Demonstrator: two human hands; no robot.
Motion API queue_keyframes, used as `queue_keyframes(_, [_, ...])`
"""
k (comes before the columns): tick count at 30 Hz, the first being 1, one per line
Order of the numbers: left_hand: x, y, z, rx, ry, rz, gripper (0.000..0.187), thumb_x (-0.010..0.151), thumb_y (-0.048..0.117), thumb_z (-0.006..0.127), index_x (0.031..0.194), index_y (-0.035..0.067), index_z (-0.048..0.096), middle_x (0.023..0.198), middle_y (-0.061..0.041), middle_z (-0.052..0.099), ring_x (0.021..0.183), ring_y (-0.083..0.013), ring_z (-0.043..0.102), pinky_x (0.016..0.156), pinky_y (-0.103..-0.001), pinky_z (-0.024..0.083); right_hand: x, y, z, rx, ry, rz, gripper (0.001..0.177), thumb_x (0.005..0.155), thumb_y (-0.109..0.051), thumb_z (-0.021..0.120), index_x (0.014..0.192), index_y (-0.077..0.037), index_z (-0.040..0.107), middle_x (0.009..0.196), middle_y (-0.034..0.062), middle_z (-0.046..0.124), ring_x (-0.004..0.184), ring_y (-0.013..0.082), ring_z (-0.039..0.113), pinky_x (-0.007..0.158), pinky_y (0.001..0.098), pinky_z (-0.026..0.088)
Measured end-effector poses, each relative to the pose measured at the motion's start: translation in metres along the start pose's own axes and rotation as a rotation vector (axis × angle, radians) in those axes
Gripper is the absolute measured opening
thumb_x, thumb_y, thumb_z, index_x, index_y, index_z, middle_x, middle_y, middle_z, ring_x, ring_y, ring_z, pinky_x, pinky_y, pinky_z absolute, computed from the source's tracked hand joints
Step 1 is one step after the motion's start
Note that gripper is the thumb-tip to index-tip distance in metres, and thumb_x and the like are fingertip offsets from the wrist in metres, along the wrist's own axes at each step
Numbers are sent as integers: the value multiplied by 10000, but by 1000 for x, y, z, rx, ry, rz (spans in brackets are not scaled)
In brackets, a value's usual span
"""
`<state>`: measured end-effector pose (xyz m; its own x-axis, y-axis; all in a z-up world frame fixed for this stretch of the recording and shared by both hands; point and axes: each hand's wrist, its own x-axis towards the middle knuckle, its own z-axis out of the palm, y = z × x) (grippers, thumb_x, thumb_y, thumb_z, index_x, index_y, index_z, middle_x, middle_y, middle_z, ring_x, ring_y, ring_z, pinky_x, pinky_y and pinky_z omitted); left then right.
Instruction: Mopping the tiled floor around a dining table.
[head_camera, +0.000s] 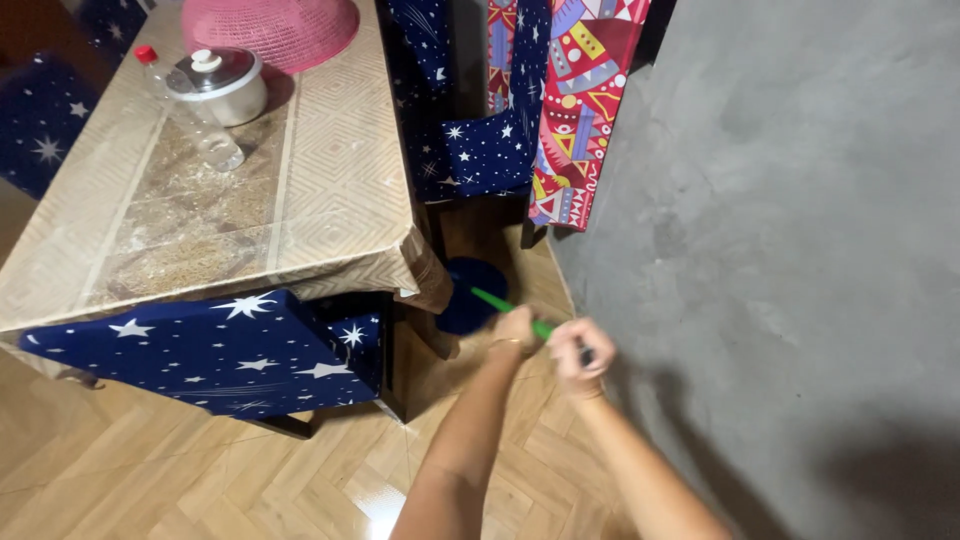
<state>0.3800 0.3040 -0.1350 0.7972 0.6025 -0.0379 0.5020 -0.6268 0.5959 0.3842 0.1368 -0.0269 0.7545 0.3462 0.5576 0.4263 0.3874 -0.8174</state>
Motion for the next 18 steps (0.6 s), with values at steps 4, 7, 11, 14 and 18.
queue_keyframes(4, [-10, -13, -20, 32, 86, 163, 254, 711, 277, 791, 924, 141, 763, 1032, -134, 746, 1084, -341, 669, 982, -527, 425, 0, -30, 25, 7, -107, -43, 148, 911, 25, 564, 768, -13, 561, 730, 53, 626, 600, 98, 577, 568, 256, 461])
queue_keyframes(7, [-23, 27, -61, -20, 42, 56, 327, 746, 378, 776, 975, 147, 749, 1029, -152, 748, 1021, -346, 696, 898, -445, 540, 26, -59, 27, 55, -83, -49, 132, 917, 20, 561, 787, -5, 553, 705, 43, 600, 617, 99, 569, 591, 248, 472])
queue_keyframes(11, [-36, 82, -108, -29, 56, 40, 329, 710, 407, 786, 952, 185, 789, 959, -168, 745, 934, -357, 716, 838, -454, 564, 66, -89, 29, 128, -59, 74, 199, 945, 7, 565, 749, -23, 542, 650, 37, 576, 565, 93, 524, 552, 249, 432])
queue_keyframes(14, [-31, 66, -105, -94, 137, 57, 335, 663, 370, 812, 922, 162, 765, 946, -177, 737, 913, -374, 709, 822, -460, 557, 68, -79, 46, 265, -9, 51, 202, 955, -10, 569, 760, -35, 522, 639, 30, 555, 558, 89, 503, 544, 249, 411])
queue_keyframes(18, [-13, 2, -79, -282, 182, 128, 240, 738, 262, 776, 875, 98, 668, 976, -184, 697, 941, -391, 669, 827, -444, 530, 43, -40, 67, 93, -53, -56, 166, 926, -24, 592, 769, -37, 542, 666, 26, 605, 547, 85, 527, 572, 264, 481])
